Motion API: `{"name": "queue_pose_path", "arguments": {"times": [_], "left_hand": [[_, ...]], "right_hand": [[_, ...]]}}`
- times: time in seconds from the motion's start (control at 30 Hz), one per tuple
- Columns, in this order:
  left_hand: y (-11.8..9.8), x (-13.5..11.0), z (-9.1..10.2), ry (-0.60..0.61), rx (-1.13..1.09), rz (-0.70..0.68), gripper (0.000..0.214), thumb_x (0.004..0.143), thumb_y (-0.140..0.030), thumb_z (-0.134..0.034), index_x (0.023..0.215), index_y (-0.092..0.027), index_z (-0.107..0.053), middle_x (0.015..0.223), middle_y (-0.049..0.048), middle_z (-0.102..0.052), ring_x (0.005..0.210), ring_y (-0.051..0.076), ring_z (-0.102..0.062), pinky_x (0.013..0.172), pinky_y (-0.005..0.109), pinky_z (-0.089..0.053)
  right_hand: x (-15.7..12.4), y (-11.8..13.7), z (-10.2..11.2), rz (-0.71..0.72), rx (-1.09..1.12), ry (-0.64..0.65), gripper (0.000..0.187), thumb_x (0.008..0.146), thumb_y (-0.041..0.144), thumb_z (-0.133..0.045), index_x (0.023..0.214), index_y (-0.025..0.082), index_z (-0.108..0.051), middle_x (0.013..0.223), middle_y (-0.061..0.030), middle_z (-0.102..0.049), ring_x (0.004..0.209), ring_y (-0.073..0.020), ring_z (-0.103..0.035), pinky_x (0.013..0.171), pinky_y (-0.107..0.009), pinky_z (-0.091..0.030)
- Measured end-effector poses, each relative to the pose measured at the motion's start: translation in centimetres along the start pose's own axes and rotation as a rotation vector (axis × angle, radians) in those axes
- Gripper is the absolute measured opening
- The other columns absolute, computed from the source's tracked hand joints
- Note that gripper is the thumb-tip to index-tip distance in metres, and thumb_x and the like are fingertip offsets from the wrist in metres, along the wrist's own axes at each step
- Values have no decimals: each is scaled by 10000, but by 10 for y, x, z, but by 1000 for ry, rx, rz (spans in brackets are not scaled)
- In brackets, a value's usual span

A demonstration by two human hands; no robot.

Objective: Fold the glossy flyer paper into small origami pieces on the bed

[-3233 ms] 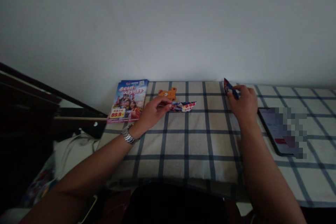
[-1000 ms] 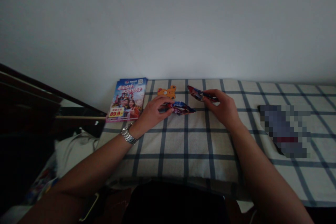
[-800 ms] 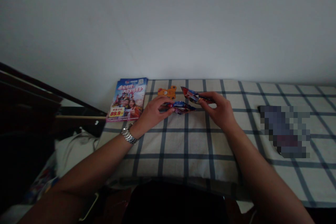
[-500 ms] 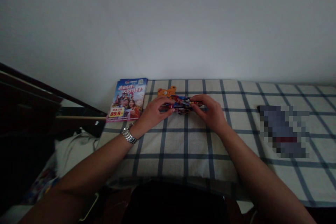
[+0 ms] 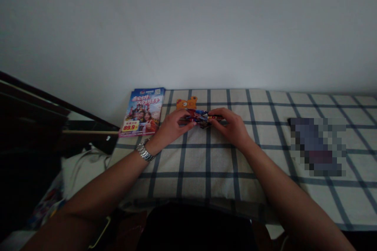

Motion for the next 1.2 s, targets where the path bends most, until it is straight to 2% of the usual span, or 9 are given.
{"name": "queue_pose_path", "arguments": {"times": [0.27,0.4,0.53,0.6,0.73,0.83,0.93,1.2], "left_hand": [[1,1,2,0,57,14,184,930,-303,-784,1051,-195,-697,1039,47,-737,957,210,-735,879,383,-651],[5,0,0,-12,5,41,328,921,-301,-794,1211,-221,-663,1156,66,-741,1035,229,-749,950,425,-654],[7,-2,-2,-3,-105,65,550,924,-258,-788,1420,-271,-551,1352,85,-691,1083,217,-757,965,411,-663],[6,-2,-2,1,-103,41,578,933,-249,-779,1453,-293,-532,1427,85,-655,1131,216,-745,1002,412,-650],[3,-1,0,22,-27,-14,410,959,-257,-754,1348,-273,-626,1352,65,-696,1216,228,-709,1071,437,-609],[0,0,2,15,22,-37,305,960,-257,-753,1254,-248,-673,1252,56,-730,1169,221,-721,1053,439,-612],[0,1,4,5,41,-33,286,963,-263,-752,1240,-240,-680,1229,58,-735,1134,213,-727,1023,426,-620],[3,1,4,-17,6,15,208,982,-282,-733,1181,-227,-709,1172,52,-751,1062,199,-743,967,396,-634]], "right_hand": [[0,-1,-3,23,-14,21,180,985,363,-688,1128,266,-740,1099,-67,-796,1016,-266,-760,882,-436,-650],[-1,-4,-4,23,-20,33,190,984,376,-685,1137,278,-741,1098,-63,-795,1006,-272,-762,871,-449,-661],[0,-4,-5,34,-29,54,191,984,376,-683,1144,290,-742,1104,-64,-796,1012,-283,-763,874,-466,-665],[0,-3,-5,37,-37,65,184,986,366,-681,1144,294,-740,1109,-65,-795,1017,-285,-762,888,-474,-662],[0,-1,-5,54,-56,71,182,982,340,-687,1147,282,-738,1115,-66,-800,1019,-284,-766,911,-475,-654],[-1,1,-5,72,-68,93,194,988,319,-684,1172,279,-731,1180,-69,-798,1070,-287,-762,958,-486,-637],[-2,2,-5,87,-65,126,210,995,314,-678,1198,284,-718,1265,-78,-775,1129,-288,-749,995,-499,-623],[-3,-1,-3,214,-150,166,514,932,288,-760,1424,291,-614,1418,-122,-672,1280,-316,-670,1078,-519,-579]]}}
Point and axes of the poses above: each hand's wrist, its own x-axis towards the middle knuckle, its own z-axis out of the back of the hand, y = z × x, the point moved 4 cm from there along x, towards the middle knuckle
